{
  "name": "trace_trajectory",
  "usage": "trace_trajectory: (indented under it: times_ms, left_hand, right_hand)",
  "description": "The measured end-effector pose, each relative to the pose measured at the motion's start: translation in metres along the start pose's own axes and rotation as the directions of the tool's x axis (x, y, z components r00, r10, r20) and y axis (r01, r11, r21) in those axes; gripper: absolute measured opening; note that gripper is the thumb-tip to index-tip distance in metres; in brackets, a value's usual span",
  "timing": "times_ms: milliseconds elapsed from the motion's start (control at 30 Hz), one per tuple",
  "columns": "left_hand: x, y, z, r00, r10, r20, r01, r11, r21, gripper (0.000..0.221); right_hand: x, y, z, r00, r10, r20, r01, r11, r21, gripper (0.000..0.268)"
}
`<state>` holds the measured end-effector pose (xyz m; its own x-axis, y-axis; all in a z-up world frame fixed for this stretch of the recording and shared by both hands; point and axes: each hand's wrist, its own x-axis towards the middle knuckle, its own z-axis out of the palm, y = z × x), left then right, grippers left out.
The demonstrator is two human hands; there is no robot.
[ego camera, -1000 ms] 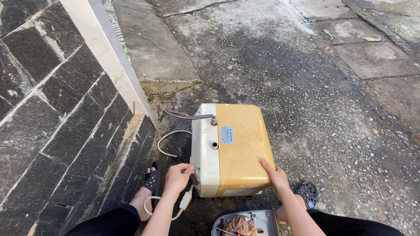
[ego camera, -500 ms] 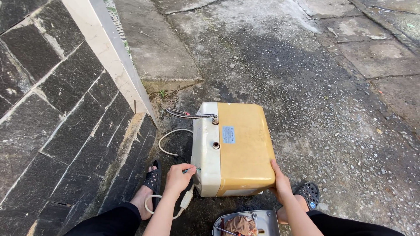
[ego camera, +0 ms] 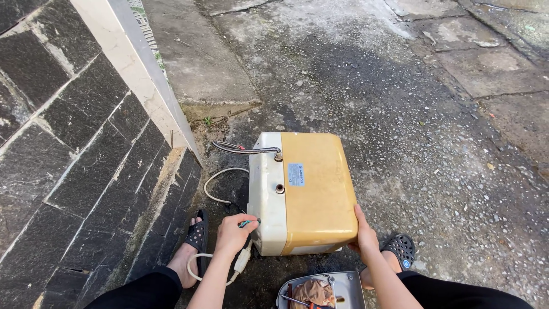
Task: Repairing a small water heater by stripping and connecting electrical wires.
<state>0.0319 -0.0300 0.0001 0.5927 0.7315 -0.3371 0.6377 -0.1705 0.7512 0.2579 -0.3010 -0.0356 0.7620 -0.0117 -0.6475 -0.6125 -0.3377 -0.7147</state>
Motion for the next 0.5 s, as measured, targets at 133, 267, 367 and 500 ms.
trace_trajectory:
  times_ms: [133,267,367,500]
  left_hand:
    - [-0.016,0.018,-0.01,1.0,0.007,-0.007,-0.006,0.998,0.058,0.024]
    - [-0.023,0.02,-0.003,0.997,0.026,-0.077,-0.01,0.982,0.19,0.02]
    - [-0.012,0.0,0.014,0.989,0.015,-0.144,0.003,0.993,0.121,0.025]
    - [-0.018,0.014,0.019,0.962,-0.266,-0.057,0.238,0.925,-0.296,0.033]
  right_hand:
    - [-0.011,-0.005,0.0,0.999,-0.012,0.044,0.012,1.0,-0.011,0.089]
    - [-0.007,-0.003,-0.002,0.998,0.003,0.07,-0.004,1.0,0.007,0.091]
    - [-0.012,-0.005,-0.001,0.998,0.006,0.07,-0.006,1.0,0.001,0.091]
    - [-0.004,-0.001,-0.001,0.998,0.0,0.067,0.0,1.0,-0.003,0.091]
